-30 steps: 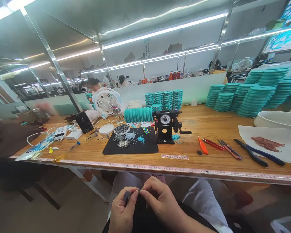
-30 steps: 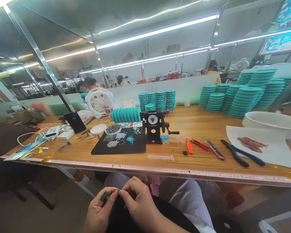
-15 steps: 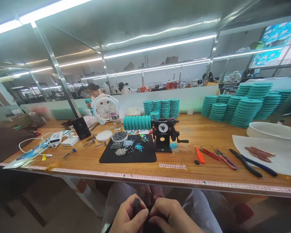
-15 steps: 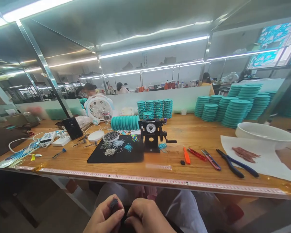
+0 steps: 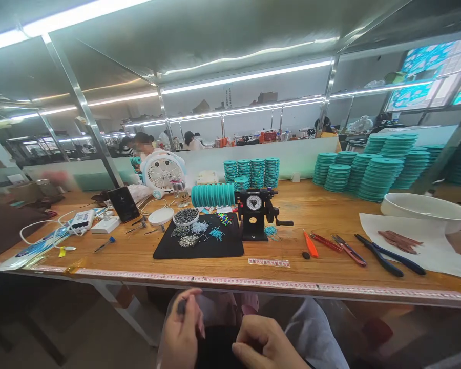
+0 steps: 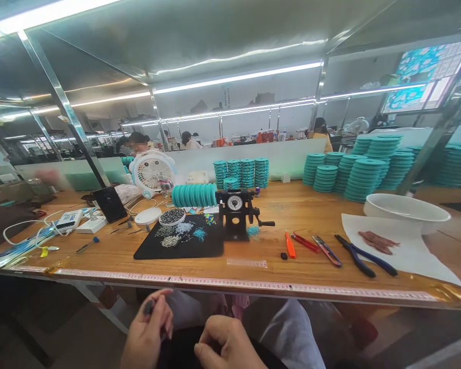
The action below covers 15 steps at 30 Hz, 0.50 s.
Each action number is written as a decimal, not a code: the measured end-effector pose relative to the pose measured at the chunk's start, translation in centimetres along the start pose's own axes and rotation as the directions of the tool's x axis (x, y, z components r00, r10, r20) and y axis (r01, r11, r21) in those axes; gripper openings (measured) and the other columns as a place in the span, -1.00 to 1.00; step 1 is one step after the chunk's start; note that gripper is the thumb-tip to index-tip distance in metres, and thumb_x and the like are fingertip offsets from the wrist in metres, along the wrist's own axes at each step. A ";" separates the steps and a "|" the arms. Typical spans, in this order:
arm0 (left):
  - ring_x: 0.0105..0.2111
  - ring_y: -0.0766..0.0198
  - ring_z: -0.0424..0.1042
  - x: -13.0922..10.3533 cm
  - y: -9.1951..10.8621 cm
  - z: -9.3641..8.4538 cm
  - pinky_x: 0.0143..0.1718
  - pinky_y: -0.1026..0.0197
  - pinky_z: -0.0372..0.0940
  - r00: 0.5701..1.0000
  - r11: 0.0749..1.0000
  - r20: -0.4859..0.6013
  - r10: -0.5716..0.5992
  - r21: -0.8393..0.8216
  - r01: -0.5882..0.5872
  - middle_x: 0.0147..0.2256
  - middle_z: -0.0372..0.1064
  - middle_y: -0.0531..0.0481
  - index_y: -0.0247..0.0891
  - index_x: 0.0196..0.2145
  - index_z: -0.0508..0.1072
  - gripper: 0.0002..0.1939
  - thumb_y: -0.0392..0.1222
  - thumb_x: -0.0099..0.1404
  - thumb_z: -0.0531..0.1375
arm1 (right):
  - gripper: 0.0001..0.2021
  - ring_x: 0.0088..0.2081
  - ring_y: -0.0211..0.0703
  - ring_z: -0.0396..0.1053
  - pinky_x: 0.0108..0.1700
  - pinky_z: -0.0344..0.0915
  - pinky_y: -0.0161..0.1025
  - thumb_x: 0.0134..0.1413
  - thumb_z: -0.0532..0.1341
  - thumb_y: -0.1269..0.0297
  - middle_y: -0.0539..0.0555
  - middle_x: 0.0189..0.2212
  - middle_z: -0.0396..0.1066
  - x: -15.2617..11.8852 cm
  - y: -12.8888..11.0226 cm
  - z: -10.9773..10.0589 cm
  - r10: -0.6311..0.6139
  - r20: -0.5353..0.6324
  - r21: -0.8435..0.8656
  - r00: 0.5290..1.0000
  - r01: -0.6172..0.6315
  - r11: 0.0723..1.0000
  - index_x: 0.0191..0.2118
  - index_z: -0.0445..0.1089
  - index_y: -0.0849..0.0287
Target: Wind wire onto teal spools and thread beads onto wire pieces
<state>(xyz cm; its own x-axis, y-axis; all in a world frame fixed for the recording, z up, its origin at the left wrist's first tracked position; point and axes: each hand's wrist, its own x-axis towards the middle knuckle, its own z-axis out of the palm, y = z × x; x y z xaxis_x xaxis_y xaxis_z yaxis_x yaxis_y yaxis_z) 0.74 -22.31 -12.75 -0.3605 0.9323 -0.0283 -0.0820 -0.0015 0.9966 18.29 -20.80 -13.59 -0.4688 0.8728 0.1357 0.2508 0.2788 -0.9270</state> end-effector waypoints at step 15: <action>-0.79 0.49 0.07 -1.3 0.0 1.6 -0.74 0.41 -0.12 0.875 0.949 0.428 -0.227 -0.104 0.297 -0.74 0.18 0.17 -0.24 -0.46 0.34 -0.59 0.17 0.00 0.29 | -0.59 -0.60 -0.34 0.09 -0.54 0.01 -0.38 -0.18 0.29 -0.03 -0.06 -0.69 0.21 0.7 0.3 1.0 0.069 0.183 0.419 0.981 -0.142 0.897 -0.64 0.34 0.26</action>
<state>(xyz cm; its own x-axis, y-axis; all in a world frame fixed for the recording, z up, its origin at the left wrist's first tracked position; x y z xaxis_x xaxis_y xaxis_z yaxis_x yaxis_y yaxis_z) 2.65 -22.91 -12.60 0.1004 0.9709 -0.2176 -0.2813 0.2375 0.9298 17.14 -20.50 -14.14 -0.5972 0.8021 0.0048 -0.0632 -0.0411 -0.9972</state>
